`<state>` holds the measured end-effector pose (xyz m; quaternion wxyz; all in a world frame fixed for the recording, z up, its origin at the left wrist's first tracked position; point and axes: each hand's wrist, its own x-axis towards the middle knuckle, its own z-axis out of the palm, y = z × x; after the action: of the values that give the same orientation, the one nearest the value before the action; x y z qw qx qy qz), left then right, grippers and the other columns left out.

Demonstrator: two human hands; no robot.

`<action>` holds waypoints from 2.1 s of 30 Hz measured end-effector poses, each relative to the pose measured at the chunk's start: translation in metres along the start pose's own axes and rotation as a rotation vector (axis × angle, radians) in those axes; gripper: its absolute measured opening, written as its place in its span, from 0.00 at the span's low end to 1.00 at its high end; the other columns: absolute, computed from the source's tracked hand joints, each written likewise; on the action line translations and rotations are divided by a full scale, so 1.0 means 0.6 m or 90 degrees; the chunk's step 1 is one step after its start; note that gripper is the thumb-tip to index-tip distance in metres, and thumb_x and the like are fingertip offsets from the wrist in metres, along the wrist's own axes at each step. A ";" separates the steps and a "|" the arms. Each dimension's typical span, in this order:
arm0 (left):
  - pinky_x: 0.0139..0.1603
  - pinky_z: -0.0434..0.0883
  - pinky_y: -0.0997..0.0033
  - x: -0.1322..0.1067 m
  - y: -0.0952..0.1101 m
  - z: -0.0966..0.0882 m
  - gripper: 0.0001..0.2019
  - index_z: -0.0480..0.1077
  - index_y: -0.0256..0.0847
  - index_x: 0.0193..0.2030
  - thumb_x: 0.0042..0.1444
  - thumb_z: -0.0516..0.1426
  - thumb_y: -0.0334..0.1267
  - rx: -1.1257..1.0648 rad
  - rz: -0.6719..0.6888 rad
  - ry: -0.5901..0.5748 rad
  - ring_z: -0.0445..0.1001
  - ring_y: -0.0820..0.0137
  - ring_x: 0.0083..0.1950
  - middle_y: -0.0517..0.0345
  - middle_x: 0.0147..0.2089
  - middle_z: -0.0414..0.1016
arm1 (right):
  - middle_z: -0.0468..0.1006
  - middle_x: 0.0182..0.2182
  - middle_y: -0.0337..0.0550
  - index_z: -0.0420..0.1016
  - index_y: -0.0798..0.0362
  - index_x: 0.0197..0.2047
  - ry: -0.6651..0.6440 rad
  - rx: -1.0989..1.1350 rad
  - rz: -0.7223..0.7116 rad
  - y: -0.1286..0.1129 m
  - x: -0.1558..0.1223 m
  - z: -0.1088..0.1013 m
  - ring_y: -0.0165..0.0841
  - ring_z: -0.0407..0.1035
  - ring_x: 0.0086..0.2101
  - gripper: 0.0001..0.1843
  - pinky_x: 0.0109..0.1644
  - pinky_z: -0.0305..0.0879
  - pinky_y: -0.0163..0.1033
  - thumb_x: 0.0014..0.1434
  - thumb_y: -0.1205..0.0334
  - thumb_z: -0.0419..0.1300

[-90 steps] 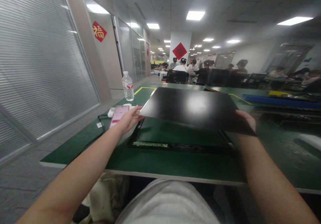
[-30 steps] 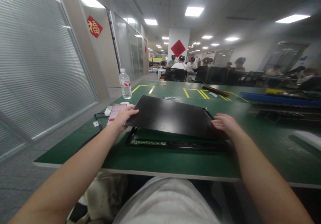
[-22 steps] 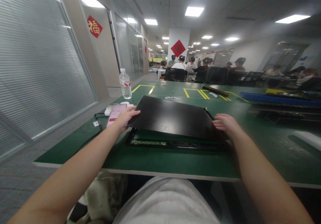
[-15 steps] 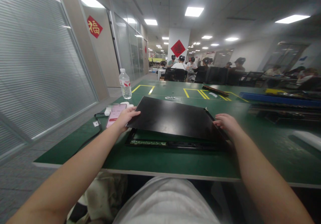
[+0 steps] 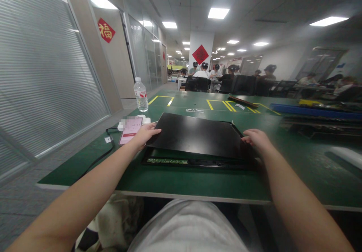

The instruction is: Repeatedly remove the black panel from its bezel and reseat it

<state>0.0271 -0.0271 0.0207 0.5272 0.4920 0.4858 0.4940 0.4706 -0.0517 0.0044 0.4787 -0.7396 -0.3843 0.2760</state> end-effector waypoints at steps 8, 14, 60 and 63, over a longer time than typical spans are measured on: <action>0.30 0.75 0.68 0.003 -0.002 -0.001 0.13 0.76 0.38 0.33 0.37 0.69 0.31 0.018 0.002 0.021 0.80 0.62 0.29 0.56 0.25 0.81 | 0.78 0.21 0.45 0.70 0.52 0.32 0.012 0.008 -0.011 -0.001 -0.002 0.001 0.30 0.66 0.21 0.04 0.23 0.58 0.33 0.51 0.67 0.61; 0.31 0.75 0.67 0.000 0.000 0.000 0.10 0.77 0.39 0.32 0.39 0.66 0.32 0.015 0.002 0.001 0.80 0.61 0.30 0.55 0.26 0.80 | 0.78 0.21 0.45 0.70 0.51 0.32 0.018 0.003 -0.019 0.001 -0.001 0.000 0.31 0.66 0.21 0.03 0.24 0.59 0.34 0.52 0.66 0.61; 0.32 0.75 0.68 0.015 -0.017 -0.014 0.24 0.72 0.37 0.47 0.40 0.67 0.29 0.027 -0.047 -0.050 0.80 0.64 0.31 0.55 0.32 0.82 | 0.82 0.31 0.44 0.77 0.52 0.36 0.034 -0.261 -0.076 0.015 0.014 -0.007 0.34 0.72 0.28 0.09 0.30 0.61 0.35 0.51 0.60 0.59; 0.31 0.74 0.69 0.014 -0.016 -0.012 0.23 0.72 0.37 0.48 0.41 0.66 0.28 0.029 -0.047 -0.053 0.80 0.65 0.30 0.56 0.31 0.82 | 0.82 0.31 0.44 0.77 0.52 0.35 0.033 -0.282 -0.079 0.010 0.009 -0.007 0.34 0.72 0.29 0.09 0.30 0.61 0.36 0.51 0.60 0.59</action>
<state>0.0205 -0.0190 0.0105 0.5539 0.5055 0.4923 0.4420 0.4786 -0.0508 0.0000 0.3307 -0.8084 -0.4677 0.1357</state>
